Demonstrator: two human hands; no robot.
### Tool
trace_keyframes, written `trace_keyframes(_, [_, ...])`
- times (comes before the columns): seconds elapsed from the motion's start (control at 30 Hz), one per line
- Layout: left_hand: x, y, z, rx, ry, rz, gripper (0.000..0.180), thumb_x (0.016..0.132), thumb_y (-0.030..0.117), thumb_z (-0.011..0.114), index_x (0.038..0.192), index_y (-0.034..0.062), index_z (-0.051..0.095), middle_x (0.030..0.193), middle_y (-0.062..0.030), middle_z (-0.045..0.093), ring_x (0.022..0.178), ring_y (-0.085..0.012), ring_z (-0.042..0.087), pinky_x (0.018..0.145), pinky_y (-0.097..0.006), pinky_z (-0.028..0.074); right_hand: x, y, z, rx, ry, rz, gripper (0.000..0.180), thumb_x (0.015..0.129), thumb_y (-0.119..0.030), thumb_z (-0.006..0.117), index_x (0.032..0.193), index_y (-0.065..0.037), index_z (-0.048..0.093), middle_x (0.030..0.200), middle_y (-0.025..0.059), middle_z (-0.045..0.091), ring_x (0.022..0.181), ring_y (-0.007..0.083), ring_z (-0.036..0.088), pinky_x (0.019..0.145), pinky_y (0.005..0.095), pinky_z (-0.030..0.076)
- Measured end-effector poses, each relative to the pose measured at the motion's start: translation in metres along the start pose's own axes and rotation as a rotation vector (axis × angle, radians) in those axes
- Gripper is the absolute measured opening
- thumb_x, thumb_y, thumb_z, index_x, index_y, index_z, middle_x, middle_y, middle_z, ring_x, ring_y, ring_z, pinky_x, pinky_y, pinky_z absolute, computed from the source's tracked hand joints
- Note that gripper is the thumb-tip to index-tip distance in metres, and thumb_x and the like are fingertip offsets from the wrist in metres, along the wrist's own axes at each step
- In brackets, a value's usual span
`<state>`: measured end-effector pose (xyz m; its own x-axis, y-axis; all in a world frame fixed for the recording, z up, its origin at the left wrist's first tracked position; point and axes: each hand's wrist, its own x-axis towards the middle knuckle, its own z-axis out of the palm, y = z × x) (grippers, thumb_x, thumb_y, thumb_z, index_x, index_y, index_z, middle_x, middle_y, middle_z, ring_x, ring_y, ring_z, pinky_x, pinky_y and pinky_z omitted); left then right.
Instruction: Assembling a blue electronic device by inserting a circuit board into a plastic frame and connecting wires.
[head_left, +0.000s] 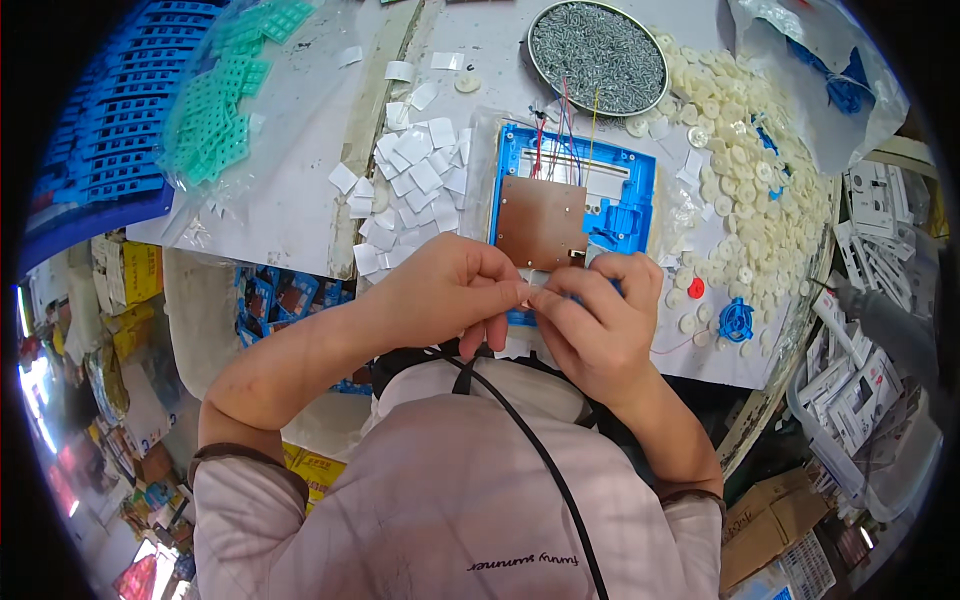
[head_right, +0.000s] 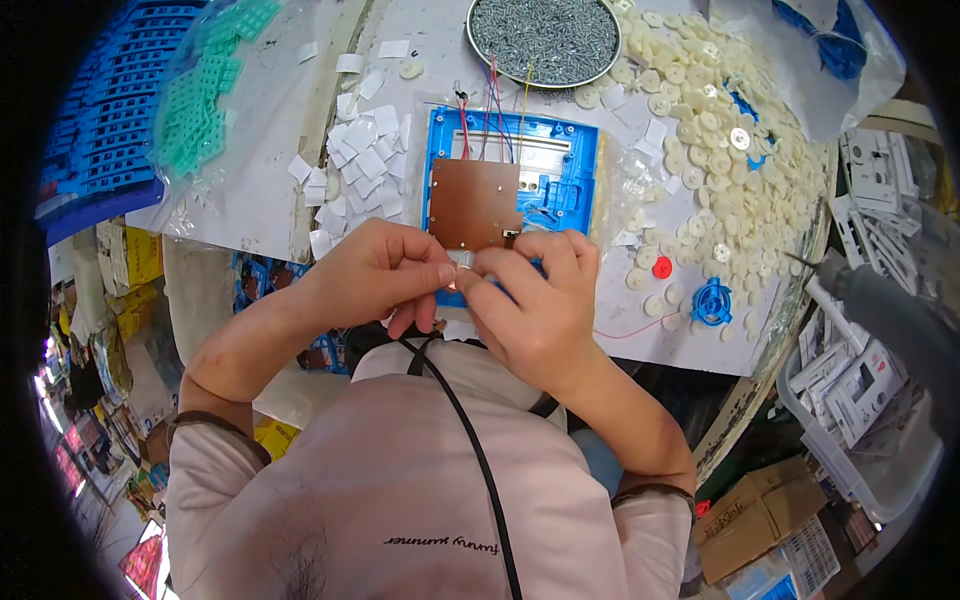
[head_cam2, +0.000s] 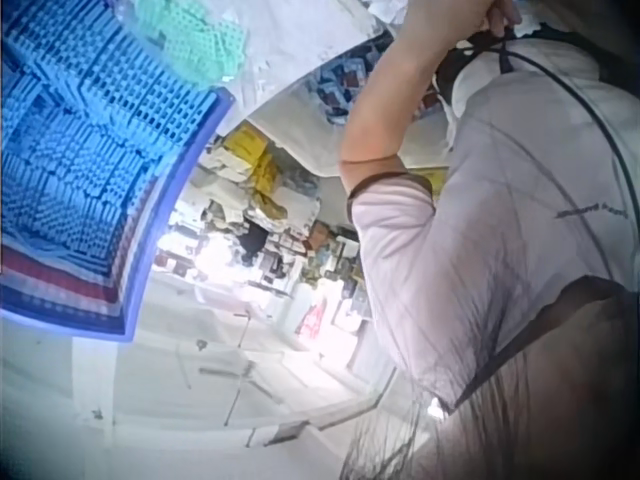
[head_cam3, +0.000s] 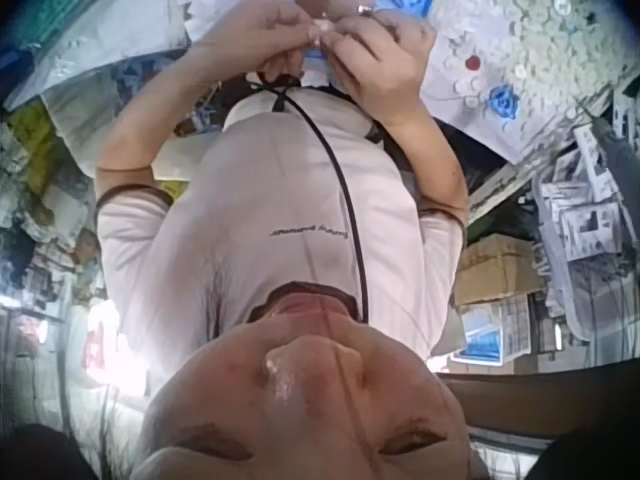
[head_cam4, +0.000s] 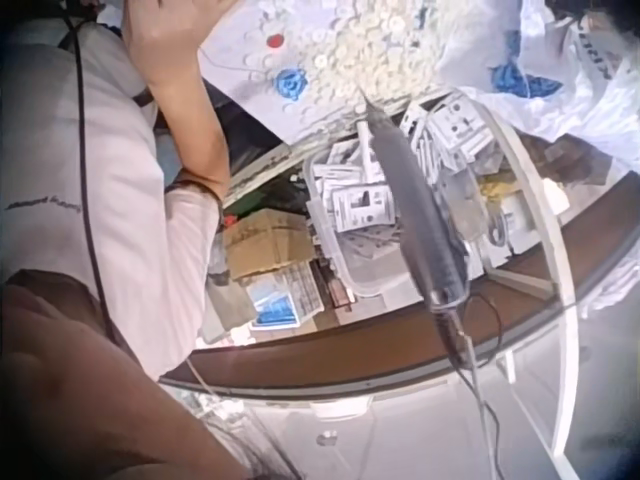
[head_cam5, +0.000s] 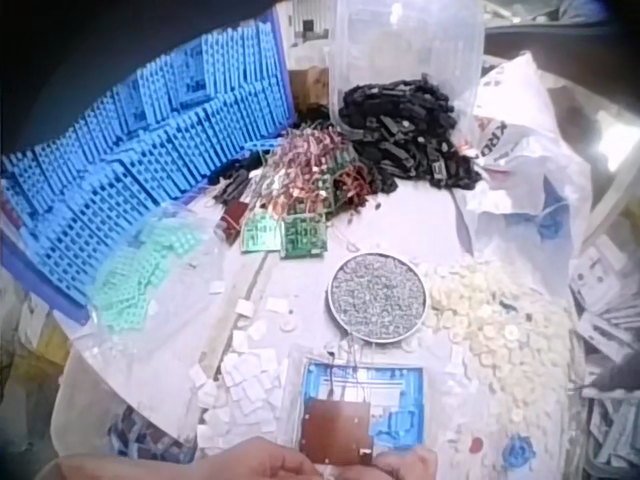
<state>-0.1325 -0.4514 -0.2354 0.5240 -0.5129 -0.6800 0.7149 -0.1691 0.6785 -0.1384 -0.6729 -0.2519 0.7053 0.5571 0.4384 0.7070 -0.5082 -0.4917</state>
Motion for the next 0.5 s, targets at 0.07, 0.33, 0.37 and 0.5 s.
trace_keyframes(0.07, [-0.004, -0.003, 0.002, 0.096, 0.046, 0.089, 0.021, 0.104, 0.019, 0.057, 0.101, 0.0004, 0.066, 0.069, -0.0057, 0.068, 0.051, -0.0065, 0.059, 0.045, -0.021, 0.041, 0.008, -0.004, -0.013, 0.151, -0.108, 0.157, 0.033, 0.072, -0.008, 0.078, 0.103, -0.008, 0.07, 0.089, 0.0047, 0.066, 0.081, 0.024, 0.059, 0.074, 0.0387, 0.045])
trace_keyframes(0.33, [-0.005, -0.011, 0.011, 0.566, 0.324, 0.484, 0.016, 0.097, 0.013, 0.056, 0.092, -0.0005, 0.063, 0.07, -0.0176, 0.066, 0.064, -0.0333, 0.068, 0.059, -0.042, 0.051, 0.026, -0.007, -0.018, 0.502, -0.44, 0.587, 0.017, 0.093, -0.008, 0.064, 0.108, 0.0, 0.064, 0.065, 0.01, 0.062, 0.053, 0.0219, 0.062, 0.054, 0.031, 0.049])
trace_keyframes(0.37, [-0.003, -0.014, 0.011, 0.63, 0.333, 0.535, 0.014, 0.098, 0.013, 0.056, 0.095, 0.0003, 0.063, 0.069, -0.0142, 0.066, 0.062, -0.0281, 0.067, 0.057, -0.04, 0.049, 0.028, -0.006, -0.015, 0.533, -0.445, 0.605, 0.015, 0.094, -0.008, 0.063, 0.106, 0.001, 0.064, 0.064, 0.0099, 0.062, 0.053, 0.0208, 0.062, 0.054, 0.0301, 0.048])
trace_keyframes(0.5, [0.003, -0.024, 0.004, 0.725, 0.32, 0.674, 0.012, 0.098, 0.011, 0.056, 0.101, 0.0017, 0.063, 0.064, -0.0063, 0.062, 0.057, -0.0171, 0.063, 0.052, -0.034, 0.045, 0.025, 0.001, -0.009, 0.746, -0.472, 0.733, 0.01, 0.096, -0.008, 0.062, 0.097, 0.003, 0.063, 0.066, 0.0078, 0.064, 0.057, 0.0097, 0.063, 0.053, 0.0248, 0.045])
